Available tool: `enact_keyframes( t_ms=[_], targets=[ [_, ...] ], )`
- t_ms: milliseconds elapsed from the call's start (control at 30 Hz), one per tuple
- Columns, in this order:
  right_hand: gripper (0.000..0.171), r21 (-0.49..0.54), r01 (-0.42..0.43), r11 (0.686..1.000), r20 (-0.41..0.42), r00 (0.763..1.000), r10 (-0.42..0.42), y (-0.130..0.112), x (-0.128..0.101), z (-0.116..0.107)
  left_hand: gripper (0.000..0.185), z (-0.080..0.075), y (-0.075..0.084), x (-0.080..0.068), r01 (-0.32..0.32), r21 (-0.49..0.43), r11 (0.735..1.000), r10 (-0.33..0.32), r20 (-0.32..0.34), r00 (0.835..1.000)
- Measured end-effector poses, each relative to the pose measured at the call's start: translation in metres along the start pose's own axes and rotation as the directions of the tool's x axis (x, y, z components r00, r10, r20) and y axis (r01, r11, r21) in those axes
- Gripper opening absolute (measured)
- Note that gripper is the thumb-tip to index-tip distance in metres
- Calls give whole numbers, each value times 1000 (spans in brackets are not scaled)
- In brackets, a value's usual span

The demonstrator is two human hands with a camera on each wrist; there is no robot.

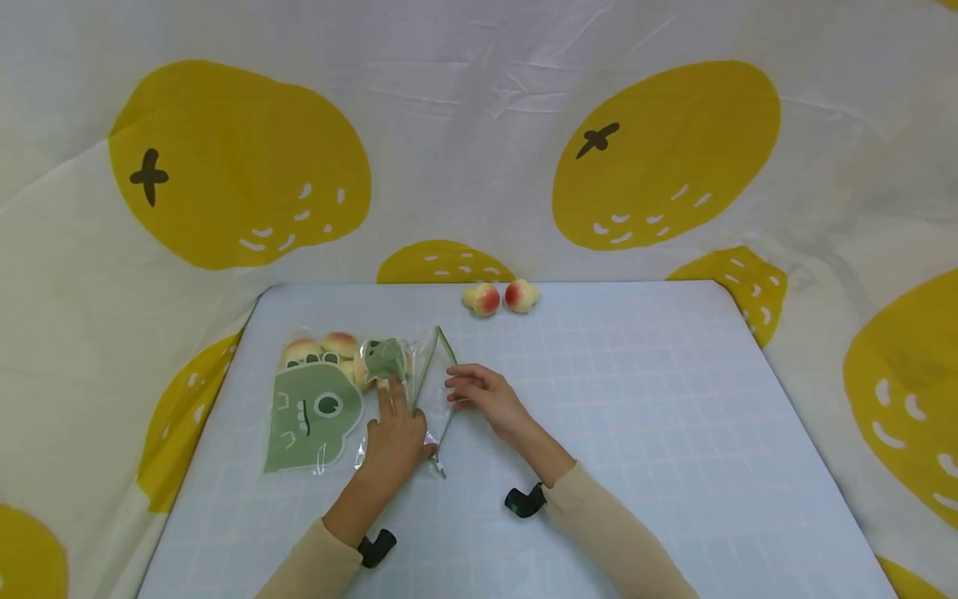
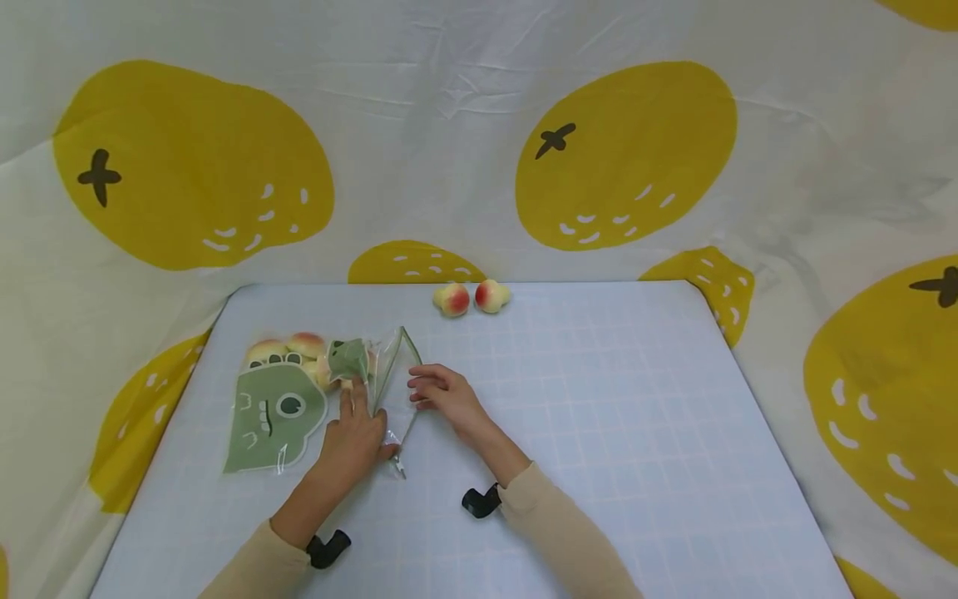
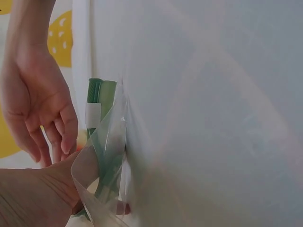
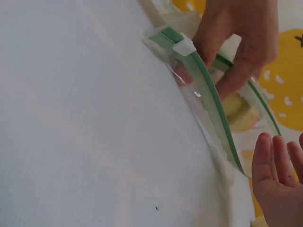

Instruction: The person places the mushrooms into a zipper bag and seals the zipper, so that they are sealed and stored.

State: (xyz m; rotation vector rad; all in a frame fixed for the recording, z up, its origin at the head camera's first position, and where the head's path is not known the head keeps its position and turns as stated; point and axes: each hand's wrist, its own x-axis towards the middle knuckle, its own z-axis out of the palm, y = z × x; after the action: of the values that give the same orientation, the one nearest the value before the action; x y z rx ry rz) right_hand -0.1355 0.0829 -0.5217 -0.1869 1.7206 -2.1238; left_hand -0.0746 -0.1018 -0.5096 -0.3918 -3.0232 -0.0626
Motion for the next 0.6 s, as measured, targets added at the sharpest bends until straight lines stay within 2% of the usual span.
enact_keyframes(
  t_ms=[367,600],
  targets=[
    [33,-45,59,997,-22,998,-60,-12,-15,-16,65,-3,1,0,-3,-2,1000,3,10,1000],
    [34,-175,84,981,-79,992,-99,-23,-15,-33,68,-3,0,0,1,-11,1000,-1,28,1000]
  ],
)
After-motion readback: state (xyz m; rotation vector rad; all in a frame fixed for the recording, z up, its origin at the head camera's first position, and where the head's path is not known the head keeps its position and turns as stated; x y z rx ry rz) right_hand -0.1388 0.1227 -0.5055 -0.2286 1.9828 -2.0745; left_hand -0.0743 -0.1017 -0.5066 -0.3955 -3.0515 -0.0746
